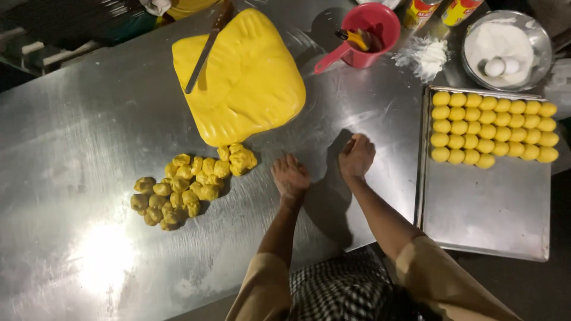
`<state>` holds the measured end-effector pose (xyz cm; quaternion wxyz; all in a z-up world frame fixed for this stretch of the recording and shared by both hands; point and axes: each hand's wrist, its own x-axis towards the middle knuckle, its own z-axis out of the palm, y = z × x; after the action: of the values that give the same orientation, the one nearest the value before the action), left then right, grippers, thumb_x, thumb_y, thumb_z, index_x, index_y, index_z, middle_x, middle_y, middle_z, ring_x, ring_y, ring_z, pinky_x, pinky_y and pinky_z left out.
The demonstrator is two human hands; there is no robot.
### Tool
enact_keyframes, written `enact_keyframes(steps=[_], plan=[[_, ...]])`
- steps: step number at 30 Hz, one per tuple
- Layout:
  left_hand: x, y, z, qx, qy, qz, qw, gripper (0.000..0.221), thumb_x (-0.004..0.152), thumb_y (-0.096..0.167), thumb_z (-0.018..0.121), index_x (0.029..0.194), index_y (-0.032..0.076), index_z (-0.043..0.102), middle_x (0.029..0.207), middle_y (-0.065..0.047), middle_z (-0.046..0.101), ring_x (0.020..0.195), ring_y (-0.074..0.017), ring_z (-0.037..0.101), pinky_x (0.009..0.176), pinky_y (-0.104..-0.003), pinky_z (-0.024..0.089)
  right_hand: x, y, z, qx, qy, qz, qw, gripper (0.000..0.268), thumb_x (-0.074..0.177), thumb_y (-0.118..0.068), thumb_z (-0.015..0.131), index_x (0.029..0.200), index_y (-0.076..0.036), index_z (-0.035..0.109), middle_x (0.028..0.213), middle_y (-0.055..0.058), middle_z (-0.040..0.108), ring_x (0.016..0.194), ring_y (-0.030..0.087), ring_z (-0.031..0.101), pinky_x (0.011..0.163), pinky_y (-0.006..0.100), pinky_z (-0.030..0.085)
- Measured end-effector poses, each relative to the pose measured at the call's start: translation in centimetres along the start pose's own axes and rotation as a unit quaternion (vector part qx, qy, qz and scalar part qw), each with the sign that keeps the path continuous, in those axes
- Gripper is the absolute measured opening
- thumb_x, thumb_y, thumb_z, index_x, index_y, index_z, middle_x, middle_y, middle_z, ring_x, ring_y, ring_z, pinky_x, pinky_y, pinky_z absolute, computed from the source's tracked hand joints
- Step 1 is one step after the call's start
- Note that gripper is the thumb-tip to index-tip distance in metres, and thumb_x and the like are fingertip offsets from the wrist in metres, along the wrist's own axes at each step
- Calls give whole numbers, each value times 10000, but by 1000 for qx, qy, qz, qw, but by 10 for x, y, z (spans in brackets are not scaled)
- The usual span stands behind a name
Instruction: The recorder is rolling yellow dough into balls and placing them on a metal tray.
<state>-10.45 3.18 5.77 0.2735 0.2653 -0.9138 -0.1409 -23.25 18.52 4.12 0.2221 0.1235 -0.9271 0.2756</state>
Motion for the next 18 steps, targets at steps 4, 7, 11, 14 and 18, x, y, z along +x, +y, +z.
enact_keyframes(steps=[4,7,11,14,18], plan=[[-46,-22,-31,-53,-78,84,992,243,822,167,636,1009,12,624,989,-182,612,947,-379,566,830,-490,462,-43,17,-35,122,-121,-56,984,191,958,-114,652,1127,-56,586,966,158,652,904,374,606,820,500,482],[-70,-61,-46,-61,-119,133,982,222,841,195,662,971,23,606,1001,-189,603,944,-375,557,806,-486,455,-57,41,-79,147,-178,-182,956,213,948,-142,652,1132,-60,582,1000,182,654,930,383,615,825,492,496],[-48,-94,-19,17,-132,137,982,325,762,169,653,1053,29,613,1041,-181,599,999,-366,542,931,-509,434,-35,75,-78,72,-175,-284,940,192,898,-122,637,1057,-25,590,916,193,641,833,349,613,760,488,468],[-5,-71,-7,-21,-139,85,986,294,813,222,666,993,6,582,1021,-198,589,1017,-392,533,914,-510,417,-1,54,-52,-8,-93,-177,980,181,885,-63,591,1060,-18,601,948,179,651,862,354,603,843,493,465],[50,-22,1,-46,-90,77,992,271,734,226,657,905,31,577,967,-187,594,1019,-392,550,950,-536,426,20,53,-6,-27,-97,-119,988,182,911,-54,597,1087,-11,606,942,167,648,816,333,593,858,502,446]])
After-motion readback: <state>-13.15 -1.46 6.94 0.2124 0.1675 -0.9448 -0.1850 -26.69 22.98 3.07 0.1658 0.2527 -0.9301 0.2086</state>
